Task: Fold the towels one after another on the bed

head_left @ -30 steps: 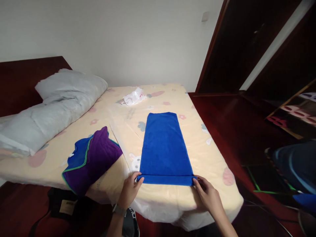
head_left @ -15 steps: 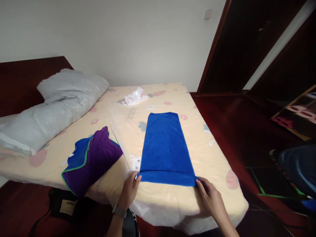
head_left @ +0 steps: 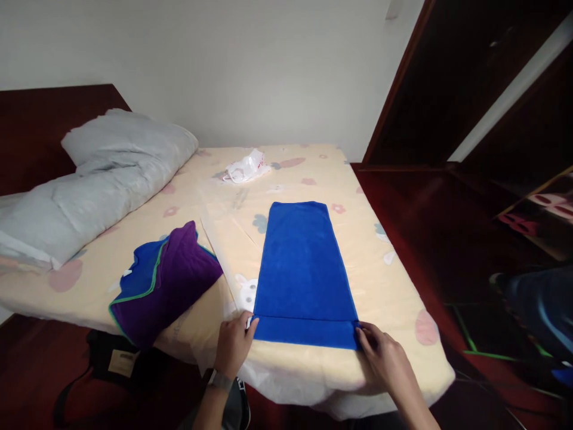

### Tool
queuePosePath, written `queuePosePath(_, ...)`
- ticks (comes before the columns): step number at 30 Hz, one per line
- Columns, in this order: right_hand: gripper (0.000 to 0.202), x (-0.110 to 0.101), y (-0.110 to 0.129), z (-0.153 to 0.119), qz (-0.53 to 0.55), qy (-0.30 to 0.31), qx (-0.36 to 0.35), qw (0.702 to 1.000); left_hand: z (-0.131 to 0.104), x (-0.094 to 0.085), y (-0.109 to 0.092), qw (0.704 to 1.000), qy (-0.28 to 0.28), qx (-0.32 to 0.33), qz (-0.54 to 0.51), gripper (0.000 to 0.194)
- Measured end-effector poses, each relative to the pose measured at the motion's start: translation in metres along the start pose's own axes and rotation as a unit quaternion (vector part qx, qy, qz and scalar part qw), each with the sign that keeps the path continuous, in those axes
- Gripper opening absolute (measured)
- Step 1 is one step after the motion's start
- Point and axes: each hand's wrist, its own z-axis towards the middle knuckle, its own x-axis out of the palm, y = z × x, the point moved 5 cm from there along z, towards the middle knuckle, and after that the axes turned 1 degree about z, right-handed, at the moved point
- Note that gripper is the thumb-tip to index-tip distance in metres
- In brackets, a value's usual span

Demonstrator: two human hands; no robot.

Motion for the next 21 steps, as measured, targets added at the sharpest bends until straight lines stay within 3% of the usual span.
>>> queuePosePath(7, 0.048, -0.001, 0.005, -0.002, -0.068, -0.051, -0.017, 0.996, -0.002, -0.002, -0.006, 0.999, -0.029, -0.014, 0.034, 0.02)
queuePosePath(12, 0.048, -0.016, 0.018, -0.008, -0.039, -0.138, -0.137, 0.98, -0.005, -0.017, 0.003, 0.995, -0.098, -0.03, 0.014, 0.023)
queuePosePath(15, 0.033, -0.017, 0.018, -0.012, 0.01, -0.098, -0.194, 0.976, -0.01, -0.033, 0.002, 0.989, -0.148, -0.008, -0.011, 0.022)
queuePosePath(17, 0.031, -0.013, 0.013, -0.014, 0.01, -0.051, -0.202, 0.978, -0.014, -0.036, -0.006, 0.991, -0.122, 0.04, -0.03, 0.022)
queuePosePath(21, 0.041, -0.002, -0.004, -0.014, -0.019, 0.009, -0.188, 0.982, -0.019, -0.025, -0.024, 0.986, -0.005, 0.15, -0.069, 0.023)
